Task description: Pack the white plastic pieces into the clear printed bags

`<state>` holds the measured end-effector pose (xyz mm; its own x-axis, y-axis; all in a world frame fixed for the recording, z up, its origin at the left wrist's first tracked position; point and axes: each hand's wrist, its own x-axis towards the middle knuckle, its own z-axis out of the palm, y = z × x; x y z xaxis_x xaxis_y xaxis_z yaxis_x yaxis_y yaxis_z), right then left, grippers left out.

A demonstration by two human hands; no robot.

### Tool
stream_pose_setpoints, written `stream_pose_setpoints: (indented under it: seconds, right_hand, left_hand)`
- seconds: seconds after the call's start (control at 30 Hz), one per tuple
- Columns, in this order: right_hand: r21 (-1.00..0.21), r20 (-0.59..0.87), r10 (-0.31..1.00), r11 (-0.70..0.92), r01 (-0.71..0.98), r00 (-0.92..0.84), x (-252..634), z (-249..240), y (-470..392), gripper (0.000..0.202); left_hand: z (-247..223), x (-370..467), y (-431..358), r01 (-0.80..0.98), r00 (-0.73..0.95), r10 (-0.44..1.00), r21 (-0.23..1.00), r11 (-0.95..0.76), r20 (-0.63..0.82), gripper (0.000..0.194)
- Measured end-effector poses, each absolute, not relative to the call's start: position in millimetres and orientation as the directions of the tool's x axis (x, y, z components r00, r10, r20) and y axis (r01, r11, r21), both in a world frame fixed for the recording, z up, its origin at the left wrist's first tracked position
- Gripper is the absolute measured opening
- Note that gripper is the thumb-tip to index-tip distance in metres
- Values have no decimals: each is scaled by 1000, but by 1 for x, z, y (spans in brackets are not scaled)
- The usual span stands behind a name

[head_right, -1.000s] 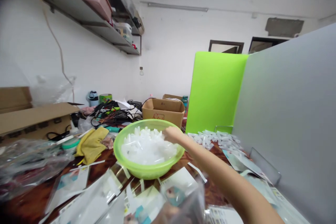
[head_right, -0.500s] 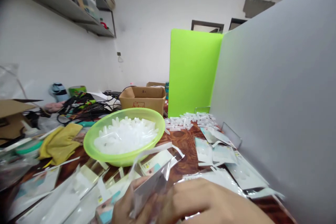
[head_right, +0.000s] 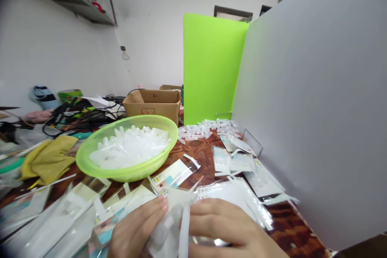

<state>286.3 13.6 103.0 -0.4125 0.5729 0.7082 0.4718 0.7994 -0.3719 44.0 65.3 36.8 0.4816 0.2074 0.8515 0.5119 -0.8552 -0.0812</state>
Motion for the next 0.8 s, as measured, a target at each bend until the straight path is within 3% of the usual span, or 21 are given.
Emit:
stream_pose_setpoints:
  seconds: [0.13, 0.27, 0.37, 0.43, 0.53, 0.6, 0.7, 0.8]
  right_hand:
    - [-312, 659, 554, 817, 485, -510, 272, 101, 25, 28]
    - [-131, 622, 471, 850, 511, -625, 259, 88, 31, 23]
    - [-37, 756, 429, 782, 622, -494, 252, 71, 28, 21]
    - [-133, 888, 392, 720, 681, -240, 247, 60, 26, 19]
    - [-413, 891, 446, 719, 560, 85, 242, 50, 28, 16]
    - [-415, 881, 472, 738, 532, 32, 243, 47, 30, 15]
    - [-270, 869, 466, 728, 631, -166, 249, 45, 29, 18]
    - [-171, 862, 455, 676, 717, -223, 253, 45, 23, 27]
  left_hand:
    - [38, 43, 66, 514, 518, 198, -118, -849, 832, 31]
    - [35, 44, 65, 573, 446, 285, -26, -819, 849, 33]
    - [32, 46, 63, 595, 407, 292, -9, -804, 866, 32]
    - [32, 48, 62, 603, 394, 288, -10, -797, 873, 33]
    - [30, 50, 60, 593, 402, 278, -17, -805, 872, 34]
    - [29, 50, 60, 604, 410, 273, -35, -797, 871, 35]
    - [27, 50, 61, 632, 411, 303, -30, -774, 860, 37]
    - [25, 49, 62, 611, 417, 325, 3, -791, 849, 36]
